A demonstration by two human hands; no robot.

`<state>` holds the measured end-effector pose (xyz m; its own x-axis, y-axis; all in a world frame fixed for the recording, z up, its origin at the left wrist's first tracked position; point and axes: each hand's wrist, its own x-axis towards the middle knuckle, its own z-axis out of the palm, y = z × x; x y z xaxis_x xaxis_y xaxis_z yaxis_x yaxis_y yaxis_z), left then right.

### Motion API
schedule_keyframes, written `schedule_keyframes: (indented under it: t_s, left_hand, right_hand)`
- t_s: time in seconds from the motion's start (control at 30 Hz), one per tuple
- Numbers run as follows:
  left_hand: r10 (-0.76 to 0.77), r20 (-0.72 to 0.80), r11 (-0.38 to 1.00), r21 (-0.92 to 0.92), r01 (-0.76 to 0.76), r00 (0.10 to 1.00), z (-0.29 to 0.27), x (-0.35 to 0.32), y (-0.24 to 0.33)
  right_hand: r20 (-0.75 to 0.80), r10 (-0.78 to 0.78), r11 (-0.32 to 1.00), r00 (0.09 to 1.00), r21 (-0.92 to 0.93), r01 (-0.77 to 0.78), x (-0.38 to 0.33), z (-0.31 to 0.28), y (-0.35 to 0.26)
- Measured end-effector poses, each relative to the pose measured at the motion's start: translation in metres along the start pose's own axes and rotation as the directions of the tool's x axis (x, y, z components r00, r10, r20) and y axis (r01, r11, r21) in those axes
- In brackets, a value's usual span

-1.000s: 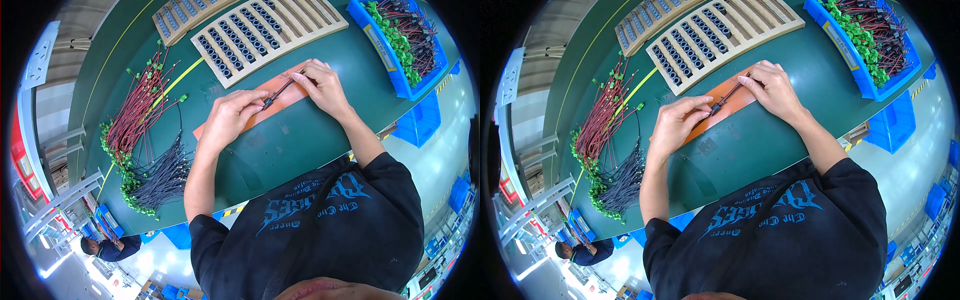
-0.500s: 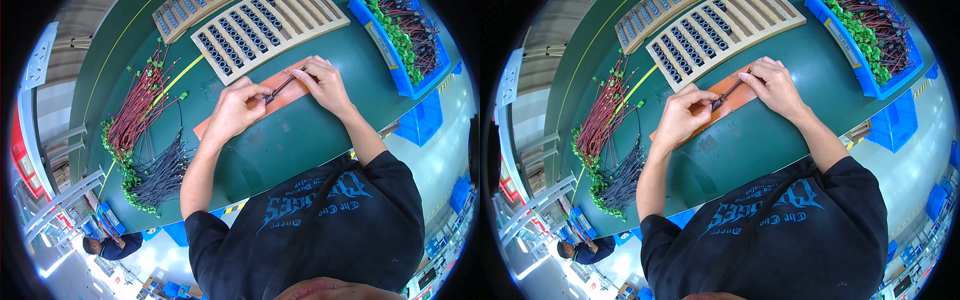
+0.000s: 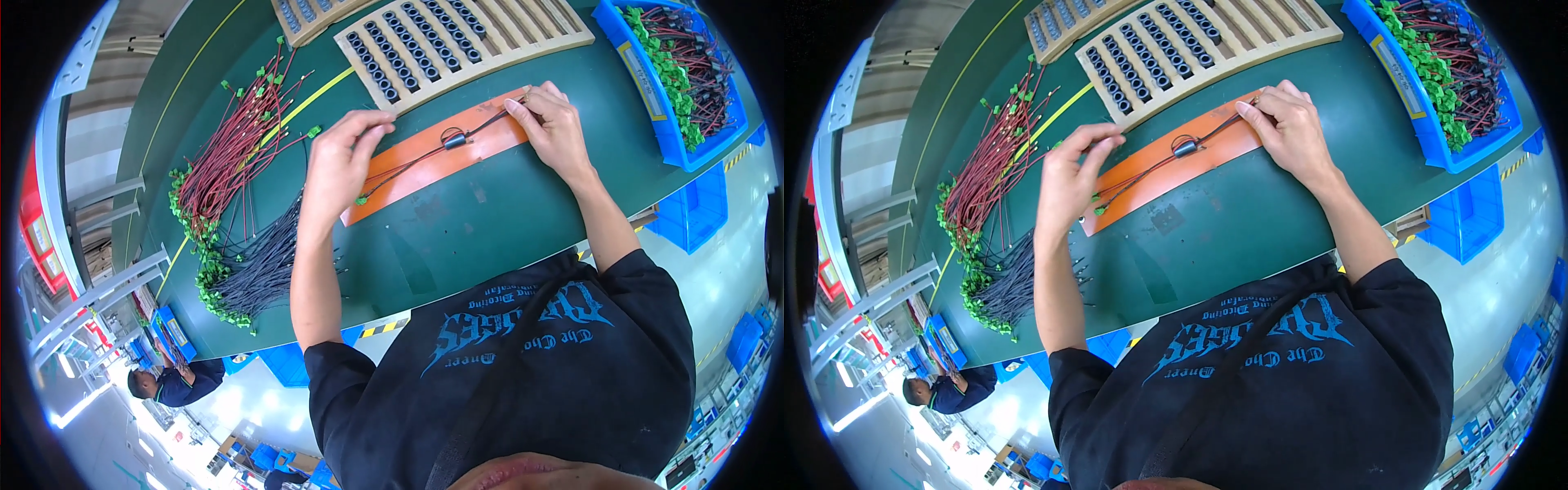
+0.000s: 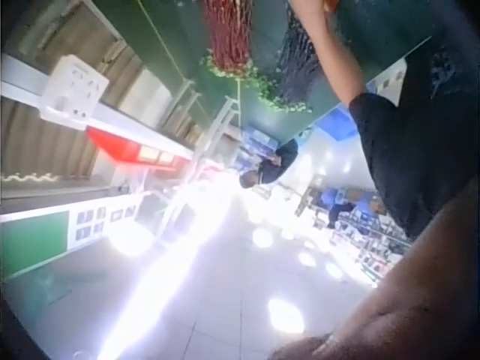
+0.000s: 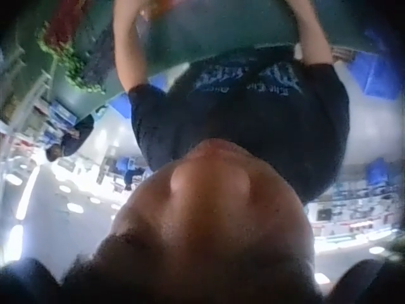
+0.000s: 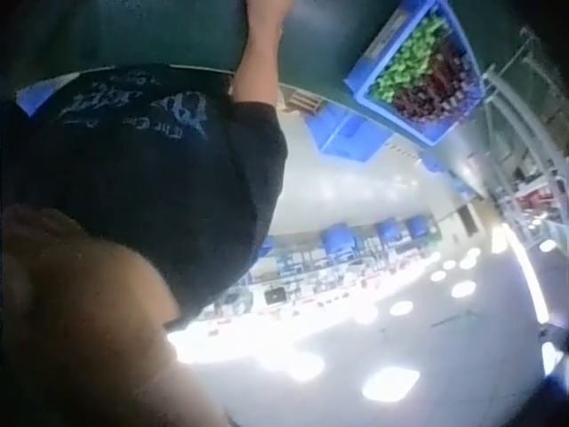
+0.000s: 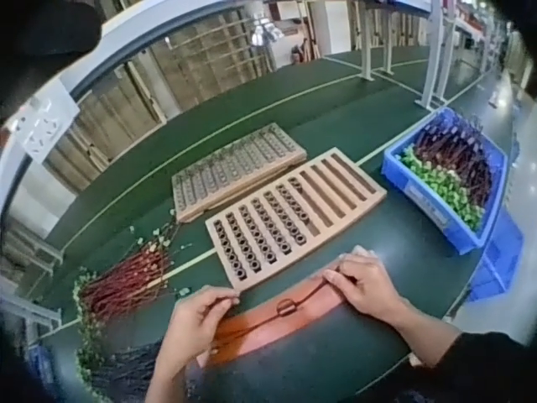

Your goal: The person assembles electronic wire harnesses by hand, attaching plastic connectors to the wires and sliding protective rubber sleeves onto the assembled harnesses.

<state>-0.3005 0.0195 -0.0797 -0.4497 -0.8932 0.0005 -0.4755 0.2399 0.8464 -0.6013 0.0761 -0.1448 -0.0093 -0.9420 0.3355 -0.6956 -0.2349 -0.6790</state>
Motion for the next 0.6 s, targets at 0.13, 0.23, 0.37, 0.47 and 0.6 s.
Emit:
schedule_keyframes:
  t_s: [0.13,0.23,0.37,0.47,0.6]
  left_hand:
    - [-0.098,0.117,0.982,0.175,0.076,0.988,-0.026,-0.027,-0.003]
    - [0.072,0.046,0.963,0.256,-0.081,0.996,-0.015,-0.037,-0.006]
    - [0.294,-0.006,0.925,0.254,-0.283,0.956,0.029,-0.025,0.008]
    - [0.392,-0.044,0.896,0.243,-0.371,0.919,0.061,-0.014,0.01]
    - [0.23,-0.123,0.967,0.141,-0.213,0.965,0.082,-0.01,0.005]
  right_hand:
    - [-0.03,-0.037,0.999,0.999,0.021,0.038,-0.003,0.001,0.009]
    - [-0.004,-0.027,0.999,1.0,0.025,0.027,-0.001,-0.001,0.007]
    - [-0.011,-0.023,0.999,1.0,0.03,0.023,0.001,-0.001,0.007]
    - [-0.014,-0.032,0.999,0.999,0.035,0.032,0.001,0.001,0.009]
    - [-0.009,-0.013,0.998,1.0,0.054,0.014,-0.001,0.002,0.009]
